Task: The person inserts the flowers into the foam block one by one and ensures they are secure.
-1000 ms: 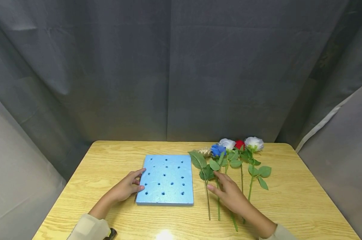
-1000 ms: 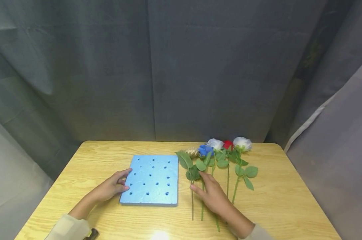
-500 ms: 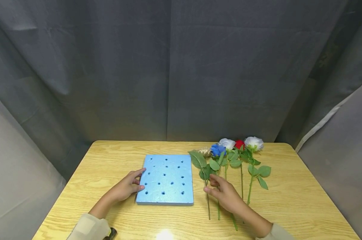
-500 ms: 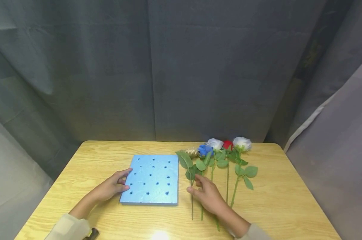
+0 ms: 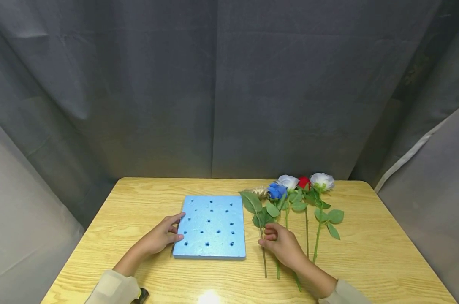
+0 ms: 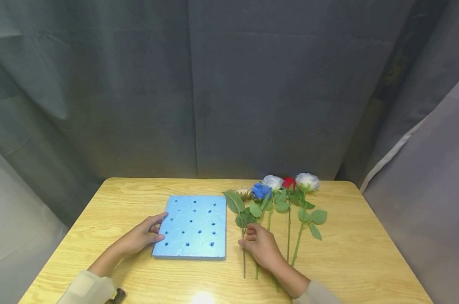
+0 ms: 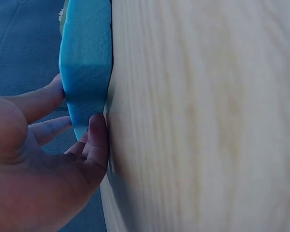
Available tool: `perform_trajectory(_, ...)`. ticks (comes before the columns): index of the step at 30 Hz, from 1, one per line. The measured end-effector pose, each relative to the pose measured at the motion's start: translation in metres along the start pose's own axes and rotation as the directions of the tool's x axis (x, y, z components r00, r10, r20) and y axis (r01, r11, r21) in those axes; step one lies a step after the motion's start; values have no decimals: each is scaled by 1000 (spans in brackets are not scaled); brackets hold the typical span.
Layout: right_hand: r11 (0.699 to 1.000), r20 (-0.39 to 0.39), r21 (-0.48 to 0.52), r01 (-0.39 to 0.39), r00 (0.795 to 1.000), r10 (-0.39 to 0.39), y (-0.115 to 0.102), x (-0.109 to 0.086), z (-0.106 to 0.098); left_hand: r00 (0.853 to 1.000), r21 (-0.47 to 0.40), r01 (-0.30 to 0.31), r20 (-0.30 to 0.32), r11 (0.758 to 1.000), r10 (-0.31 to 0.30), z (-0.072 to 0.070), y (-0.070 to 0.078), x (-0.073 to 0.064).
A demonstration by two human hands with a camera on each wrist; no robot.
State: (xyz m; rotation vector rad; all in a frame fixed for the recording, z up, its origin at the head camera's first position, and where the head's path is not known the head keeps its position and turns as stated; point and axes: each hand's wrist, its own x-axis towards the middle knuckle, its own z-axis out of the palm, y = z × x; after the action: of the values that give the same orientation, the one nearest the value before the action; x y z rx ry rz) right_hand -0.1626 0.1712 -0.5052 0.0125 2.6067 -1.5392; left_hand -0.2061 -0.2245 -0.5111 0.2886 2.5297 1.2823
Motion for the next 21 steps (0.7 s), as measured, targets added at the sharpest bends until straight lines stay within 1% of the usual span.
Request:
perform_trajectory(6, 1000, -36, 18, -12, 999, 12, 2, 5, 3, 1000, -2, -4, 6, 1000, 4, 0, 1, 0)
perform_trajectory(11, 1000, -48, -2, 8, 999, -8, 4, 8, 4, 1000, -2, -5, 9, 1000, 5, 0, 0, 0)
perform_trajectory(16, 999, -47, -50, 16, 999, -19, 5, 10, 6, 1000, -20, -5, 12, 1000, 5, -1, 0, -1)
perform_trajectory(21, 995, -30, -98, 23, 999, -27, 5, 12, 7, 1000, -37, -3, 16, 999, 4, -1, -1, 0)
